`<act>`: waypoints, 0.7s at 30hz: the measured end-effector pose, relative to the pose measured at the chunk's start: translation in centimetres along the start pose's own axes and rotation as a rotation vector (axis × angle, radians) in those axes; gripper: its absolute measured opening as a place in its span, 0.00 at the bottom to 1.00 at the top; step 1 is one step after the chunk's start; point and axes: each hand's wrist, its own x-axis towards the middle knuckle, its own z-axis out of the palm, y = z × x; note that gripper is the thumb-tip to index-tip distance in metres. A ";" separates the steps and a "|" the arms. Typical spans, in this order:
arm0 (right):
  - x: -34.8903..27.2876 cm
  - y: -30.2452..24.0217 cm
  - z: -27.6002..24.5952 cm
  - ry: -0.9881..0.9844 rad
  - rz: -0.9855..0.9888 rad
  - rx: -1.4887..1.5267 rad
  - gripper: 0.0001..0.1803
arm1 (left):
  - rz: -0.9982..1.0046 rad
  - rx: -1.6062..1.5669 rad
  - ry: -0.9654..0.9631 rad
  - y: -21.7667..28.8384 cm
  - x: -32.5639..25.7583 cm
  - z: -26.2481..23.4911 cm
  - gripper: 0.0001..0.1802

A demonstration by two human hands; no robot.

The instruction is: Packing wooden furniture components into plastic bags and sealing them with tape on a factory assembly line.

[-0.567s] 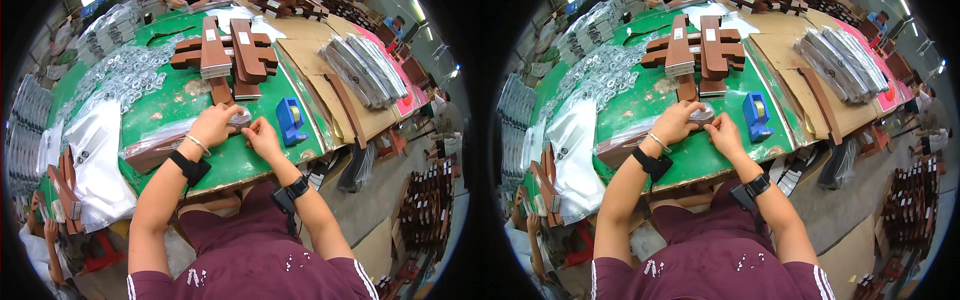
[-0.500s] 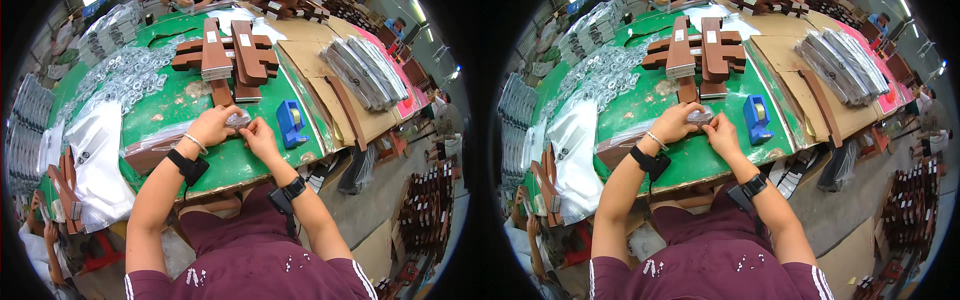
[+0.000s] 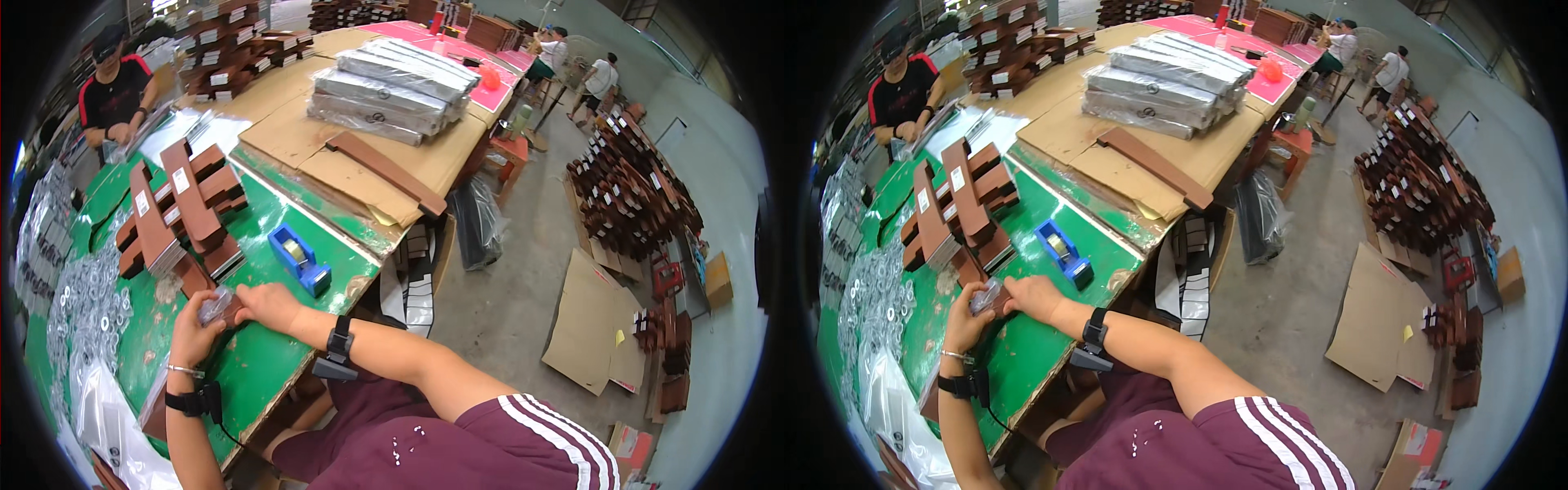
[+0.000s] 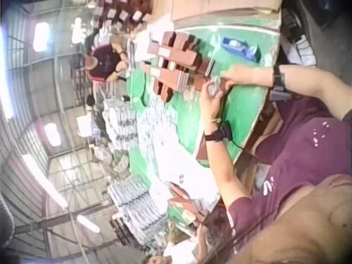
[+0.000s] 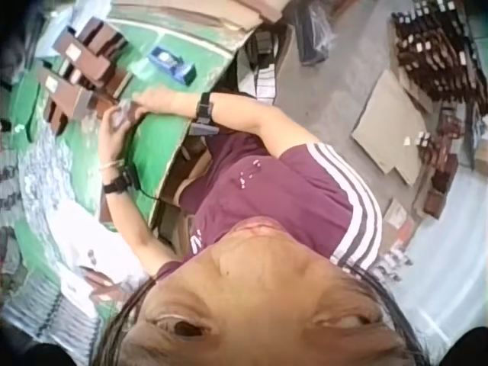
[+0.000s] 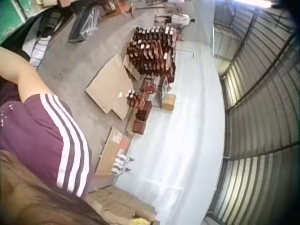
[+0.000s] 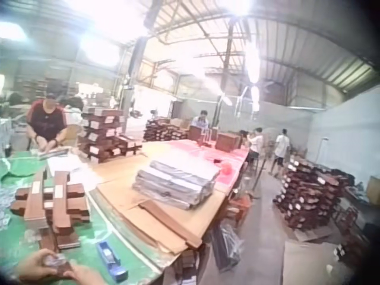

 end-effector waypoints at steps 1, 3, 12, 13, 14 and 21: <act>-0.2 0.2 -0.4 0.007 -0.061 -0.025 0.27 | -0.054 -0.033 -0.020 0.2 0.1 0.3 0.28; -0.4 1.2 -1.2 0.025 -0.176 -0.084 0.24 | -0.115 -0.085 -0.044 0.8 0.8 0.9 0.28; 0.5 -0.5 0.4 -0.158 -0.165 -0.363 0.04 | 0.036 -0.092 0.042 -0.2 -1.9 -1.3 0.25; 0.3 0.3 -0.4 -0.209 -0.044 -0.410 0.05 | 0.070 -0.081 0.087 1.1 -1.6 -0.7 0.24; -0.4 0.6 -1.0 -0.229 0.059 -0.435 0.08 | 0.052 -0.015 0.171 1.3 -1.9 0.5 0.23; -2.2 -3.1 -11.8 0.361 -0.063 0.490 0.18 | 0.262 0.577 0.673 6.4 -5.9 3.8 0.16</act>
